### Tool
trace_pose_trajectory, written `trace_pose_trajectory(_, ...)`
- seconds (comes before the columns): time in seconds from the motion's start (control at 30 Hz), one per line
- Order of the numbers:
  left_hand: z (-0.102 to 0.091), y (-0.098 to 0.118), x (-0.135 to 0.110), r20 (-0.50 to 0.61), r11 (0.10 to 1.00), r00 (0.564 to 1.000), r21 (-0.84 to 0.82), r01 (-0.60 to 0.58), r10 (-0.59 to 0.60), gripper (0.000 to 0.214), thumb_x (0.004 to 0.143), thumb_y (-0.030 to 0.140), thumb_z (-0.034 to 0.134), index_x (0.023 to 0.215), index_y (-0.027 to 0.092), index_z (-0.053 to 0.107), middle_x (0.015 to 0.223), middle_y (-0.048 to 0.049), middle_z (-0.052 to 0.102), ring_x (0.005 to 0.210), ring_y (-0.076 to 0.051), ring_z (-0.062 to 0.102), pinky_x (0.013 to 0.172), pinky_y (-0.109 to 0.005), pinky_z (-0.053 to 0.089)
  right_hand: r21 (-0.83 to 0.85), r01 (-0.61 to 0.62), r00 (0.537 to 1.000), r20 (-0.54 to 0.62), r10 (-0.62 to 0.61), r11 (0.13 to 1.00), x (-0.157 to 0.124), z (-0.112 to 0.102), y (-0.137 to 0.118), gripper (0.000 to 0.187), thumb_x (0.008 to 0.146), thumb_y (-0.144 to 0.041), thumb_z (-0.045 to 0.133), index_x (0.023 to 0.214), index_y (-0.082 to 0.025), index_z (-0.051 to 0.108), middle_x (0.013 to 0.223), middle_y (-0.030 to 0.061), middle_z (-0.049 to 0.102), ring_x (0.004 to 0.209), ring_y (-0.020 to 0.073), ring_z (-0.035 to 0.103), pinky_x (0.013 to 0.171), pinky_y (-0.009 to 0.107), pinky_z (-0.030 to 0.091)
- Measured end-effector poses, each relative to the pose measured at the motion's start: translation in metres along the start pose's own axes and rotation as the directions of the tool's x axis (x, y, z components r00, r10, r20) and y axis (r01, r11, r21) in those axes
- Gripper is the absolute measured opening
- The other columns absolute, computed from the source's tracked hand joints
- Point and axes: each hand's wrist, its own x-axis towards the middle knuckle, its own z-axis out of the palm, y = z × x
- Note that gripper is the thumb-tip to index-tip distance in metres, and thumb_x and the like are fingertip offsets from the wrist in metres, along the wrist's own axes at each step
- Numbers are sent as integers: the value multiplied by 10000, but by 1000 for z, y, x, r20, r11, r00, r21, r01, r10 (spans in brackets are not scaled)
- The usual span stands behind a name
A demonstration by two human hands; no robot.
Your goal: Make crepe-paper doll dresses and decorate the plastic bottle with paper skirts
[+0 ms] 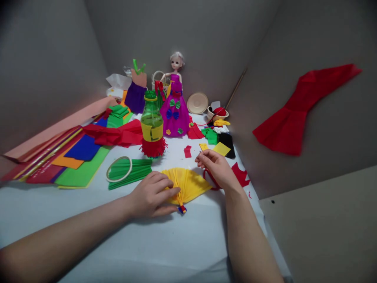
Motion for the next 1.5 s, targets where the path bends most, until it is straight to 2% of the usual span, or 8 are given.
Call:
trace_pose_trajectory(0.13, -32, -9, 8, 18, 940, 962, 219, 261, -271, 230, 930, 310, 492, 894, 160, 662, 912, -110, 679, 889, -248, 585, 765, -377, 407, -28, 4, 1000, 2, -4, 1000, 0, -1, 1, 272, 838, -463, 693, 882, -199, 645, 871, 37, 669, 734, 122, 587, 702, 267, 470)
trace_pose_trajectory(0.2, -54, -17, 8, 93, 804, 847, 383, 455, -524, 202, 902, 286, 507, 869, 153, 655, 885, -117, 670, 873, -269, 590, 733, -379, 406, -46, 3, 1000, 3, -3, 999, -1, -1, 0, 275, 842, -465, 689, 893, -198, 644, 876, 37, 670, 737, 123, 592, 707, 266, 469)
trace_pose_trajectory(0.33, -89, -31, -7, 210, 585, 590, 581, 566, -780, 203, 855, 312, 524, 800, 168, 656, 845, -135, 674, 856, -313, 615, 652, -361, 385, -101, 0, 1000, 20, 2, 995, -3, 0, -3, 293, 840, -477, 686, 912, -196, 642, 891, 41, 671, 752, 130, 591, 730, 273, 469)
trace_pose_trajectory(0.47, -96, -34, -22, 286, 564, 502, 588, 581, -816, 201, 845, 301, 508, 743, 181, 633, 811, -127, 682, 776, -289, 621, 623, -343, 367, -170, -8, 998, 66, 19, 985, -6, 4, -9, 297, 832, -481, 687, 899, -196, 641, 867, 30, 657, 751, 133, 578, 730, 274, 461)
trace_pose_trajectory(0.93, -100, -31, -18, 211, 513, 474, 481, 711, -855, 175, 795, 233, 496, 708, 192, 643, 772, -110, 686, 737, -279, 610, 618, -356, 380, -186, -11, 997, 76, 26, 982, -7, 8, -13, 288, 814, -475, 693, 875, -199, 638, 856, 37, 661, 739, 143, 585, 723, 296, 475)
trace_pose_trajectory(1.13, -92, -1, -9, 50, 683, 681, 45, 729, -730, 68, 795, 235, 562, 746, 195, 586, 786, -46, 642, 785, -222, 584, 726, -356, 446, -325, 170, 985, 31, -169, 930, -22, 32, -25, 195, 831, -408, 694, 844, -215, 663, 806, 37, 660, 737, 168, 584, 692, 314, 469)
trace_pose_trajectory(1.23, -74, 18, -5, -2, 753, 764, -167, 636, -646, 53, 806, 172, 557, 760, 193, 574, 772, -20, 632, 778, -186, 572, 761, -341, 457, -372, 385, 923, 134, -362, 845, -43, 60, -37, 99, 868, -334, 669, 887, -238, 671, 876, 51, 665, 822, 194, 608, 749, 345, 489)
trace_pose_trajectory(1.5, -42, 26, -7, -87, 791, 801, -253, 557, -592, 72, 813, 125, 566, 796, 190, 539, 779, -12, 623, 776, -174, 555, 735, -322, 460, -462, 565, 806, 130, -578, 684, -65, 94, -40, 136, 879, -202, 652, 994, -269, 679, 935, 63, 661, 890, 214, 622, 779, 389, 511)
